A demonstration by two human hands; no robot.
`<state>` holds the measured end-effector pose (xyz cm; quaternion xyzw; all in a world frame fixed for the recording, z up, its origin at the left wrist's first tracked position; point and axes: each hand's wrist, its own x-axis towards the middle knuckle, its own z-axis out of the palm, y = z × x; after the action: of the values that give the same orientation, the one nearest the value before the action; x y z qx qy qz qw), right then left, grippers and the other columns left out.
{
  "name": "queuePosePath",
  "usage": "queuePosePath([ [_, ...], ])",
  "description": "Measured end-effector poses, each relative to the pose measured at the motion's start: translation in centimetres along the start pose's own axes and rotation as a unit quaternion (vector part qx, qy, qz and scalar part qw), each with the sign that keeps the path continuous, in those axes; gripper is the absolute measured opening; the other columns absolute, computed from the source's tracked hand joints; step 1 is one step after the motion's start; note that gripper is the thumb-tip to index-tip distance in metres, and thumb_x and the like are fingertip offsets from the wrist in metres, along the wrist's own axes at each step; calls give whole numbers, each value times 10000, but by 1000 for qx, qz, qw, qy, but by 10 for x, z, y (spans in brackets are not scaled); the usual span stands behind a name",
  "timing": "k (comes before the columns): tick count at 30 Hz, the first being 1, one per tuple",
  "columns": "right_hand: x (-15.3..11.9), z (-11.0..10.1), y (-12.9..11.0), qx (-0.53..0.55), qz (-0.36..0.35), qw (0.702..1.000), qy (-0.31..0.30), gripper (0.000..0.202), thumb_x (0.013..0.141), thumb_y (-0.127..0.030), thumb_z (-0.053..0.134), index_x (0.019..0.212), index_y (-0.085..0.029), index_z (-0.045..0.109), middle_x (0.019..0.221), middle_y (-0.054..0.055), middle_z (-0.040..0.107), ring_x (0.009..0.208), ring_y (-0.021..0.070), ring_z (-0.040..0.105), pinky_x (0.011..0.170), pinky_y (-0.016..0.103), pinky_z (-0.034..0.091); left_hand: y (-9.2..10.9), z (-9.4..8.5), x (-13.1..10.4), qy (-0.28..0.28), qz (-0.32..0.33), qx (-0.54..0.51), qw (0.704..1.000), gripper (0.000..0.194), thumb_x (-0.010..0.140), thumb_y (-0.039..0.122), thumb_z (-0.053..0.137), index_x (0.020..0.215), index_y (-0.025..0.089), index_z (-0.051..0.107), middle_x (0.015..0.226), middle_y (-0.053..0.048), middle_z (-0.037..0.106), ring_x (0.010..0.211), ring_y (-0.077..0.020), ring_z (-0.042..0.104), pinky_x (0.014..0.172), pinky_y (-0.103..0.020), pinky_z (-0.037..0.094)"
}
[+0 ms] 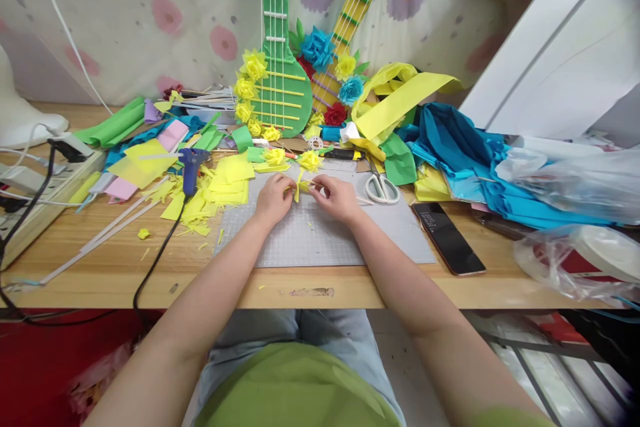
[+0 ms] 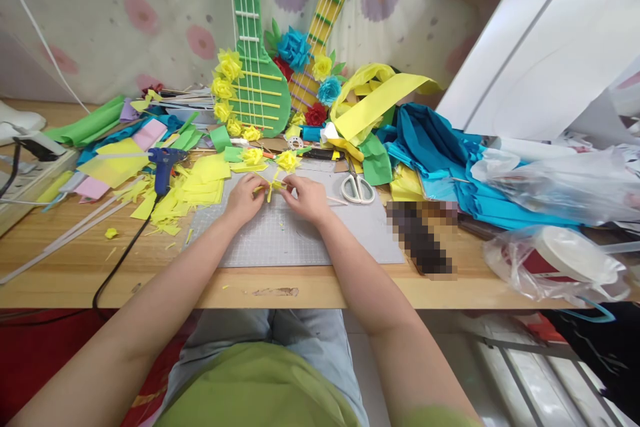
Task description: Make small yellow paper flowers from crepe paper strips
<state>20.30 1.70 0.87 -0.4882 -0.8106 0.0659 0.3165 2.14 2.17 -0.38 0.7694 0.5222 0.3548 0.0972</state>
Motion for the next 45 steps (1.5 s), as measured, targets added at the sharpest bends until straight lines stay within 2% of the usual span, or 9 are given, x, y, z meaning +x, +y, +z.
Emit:
queuePosePath([
  [6, -3, 10, -15, 3, -52, 995, -80, 302, 754, -293, 566, 1048, -226, 551, 868, -10, 661, 778, 138, 594, 636, 232, 379, -2, 1, 1, -23, -17, -32, 999, 213, 714, 71, 463, 827, 200, 589, 910, -35, 585, 890, -169, 550, 790, -309, 460],
  [12, -2, 14, -16, -38, -47, 996, -72, 229, 776, -206, 490, 989, -211, 572, 919, 24, 646, 835, 156, 582, 639, 236, 372, -5, 2, 1, -21, -16, -37, 999, 228, 713, 61, 455, 825, 195, 602, 904, -37, 580, 884, -161, 549, 793, -297, 453],
  [16, -1, 15, -16, -46, -54, 994, -82, 215, 780, -189, 470, 963, -209, 582, 935, 29, 638, 853, 157, 575, 646, 232, 370, -5, 1, 2, 38, -9, 55, 998, 220, 726, 89, 485, 842, 199, 637, 947, -65, 561, 954, -198, 514, 849, -342, 423],
  [19, -1, 16, -14, -45, -59, 994, -83, 219, 790, -196, 461, 969, -209, 586, 939, 37, 635, 869, 163, 571, 665, 239, 379, -2, 1, 1, 14, 19, 123, 992, 204, 742, 128, 501, 856, 202, 654, 898, -73, 581, 937, -226, 520, 833, -370, 415],
  [22, -1, 18, -13, -39, -53, 995, -71, 230, 782, -177, 459, 968, -213, 590, 960, 40, 634, 892, 170, 568, 688, 250, 392, 4, 2, -2, -45, 25, 122, 991, 269, 761, 127, 468, 960, 195, 635, 907, -68, 612, 885, -215, 559, 787, -349, 438],
  [27, 0, 18, -11, -12, -46, 998, -40, 257, 760, -169, 470, 987, -207, 585, 983, 38, 642, 901, 179, 571, 702, 263, 409, 9, 4, -4, -51, 41, 20, 998, 443, 710, 100, 509, 1148, 169, 514, 1081, -68, 585, 994, -185, 549, 868, -303, 444],
  [30, 0, 17, -10, 7, -43, 998, -37, 266, 743, -161, 480, 984, -204, 583, 977, 32, 648, 856, 170, 577, 697, 262, 412, 7, 4, -2, -52, 64, -16, 996, 443, 693, 94, 527, 1130, 158, 501, 1090, -70, 580, 1001, -173, 542, 899, -301, 436],
  [37, 1, 14, -10, 35, -14, 999, -12, 258, 739, -175, 499, 982, -216, 574, 888, 6, 655, 722, 137, 564, 655, 251, 404, 3, 4, 0, -31, 62, -12, 998, 328, 734, 54, 462, 1027, 174, 548, 1013, -56, 611, 949, -167, 568, 835, -295, 463],
  [45, 1, 14, -7, 12, -44, 998, 34, 270, 742, -158, 476, 994, -205, 561, 873, 26, 634, 786, 153, 552, 703, 268, 409, 3, 3, 0, -13, 65, -24, 998, 244, 773, 88, 493, 986, 175, 575, 962, -49, 628, 858, -139, 593, 792, -275, 473],
])
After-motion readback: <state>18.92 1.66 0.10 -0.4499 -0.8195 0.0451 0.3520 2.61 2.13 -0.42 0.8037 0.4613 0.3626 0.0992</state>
